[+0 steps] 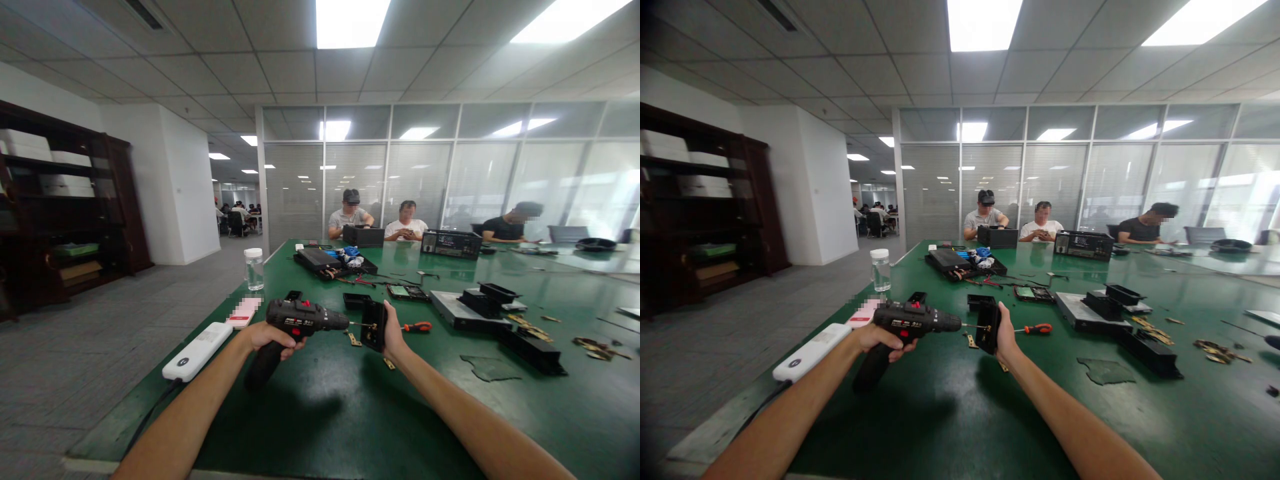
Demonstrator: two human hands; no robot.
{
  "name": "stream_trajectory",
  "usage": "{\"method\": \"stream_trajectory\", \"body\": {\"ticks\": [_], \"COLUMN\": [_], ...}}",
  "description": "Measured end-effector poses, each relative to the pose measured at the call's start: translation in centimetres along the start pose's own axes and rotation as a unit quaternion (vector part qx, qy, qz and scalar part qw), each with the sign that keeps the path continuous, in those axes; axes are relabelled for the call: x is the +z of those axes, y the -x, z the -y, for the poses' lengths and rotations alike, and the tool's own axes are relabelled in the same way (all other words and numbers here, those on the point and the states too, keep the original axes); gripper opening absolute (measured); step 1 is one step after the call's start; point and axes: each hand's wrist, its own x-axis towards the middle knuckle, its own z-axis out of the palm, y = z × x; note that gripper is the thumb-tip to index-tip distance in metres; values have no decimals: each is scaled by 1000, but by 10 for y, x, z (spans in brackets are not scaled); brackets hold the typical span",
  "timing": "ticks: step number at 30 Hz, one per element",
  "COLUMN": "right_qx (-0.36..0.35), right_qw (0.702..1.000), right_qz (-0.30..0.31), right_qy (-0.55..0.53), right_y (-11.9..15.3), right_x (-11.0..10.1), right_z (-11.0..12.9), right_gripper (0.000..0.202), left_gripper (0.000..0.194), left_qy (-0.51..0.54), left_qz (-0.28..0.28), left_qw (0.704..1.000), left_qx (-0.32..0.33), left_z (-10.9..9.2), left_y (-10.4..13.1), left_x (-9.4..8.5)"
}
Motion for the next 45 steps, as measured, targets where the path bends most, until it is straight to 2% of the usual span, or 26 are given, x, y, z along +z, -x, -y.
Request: {"method": "stream_trajectory", "body": {"ticks": [45], "right_qx": [10], "right_qw": [1000], "right_qz": [15], "right_qy": [-10], "right_y": [-2], "right_x": [-1], "right_z": [-1], "right_gripper": [42], "left_gripper": [36], "left_qy": [5], "left_qz": [2], "left_qw": [1000], "left_qx": [3], "left_z": [0], "left_y": [0], "left_x": [0]}}
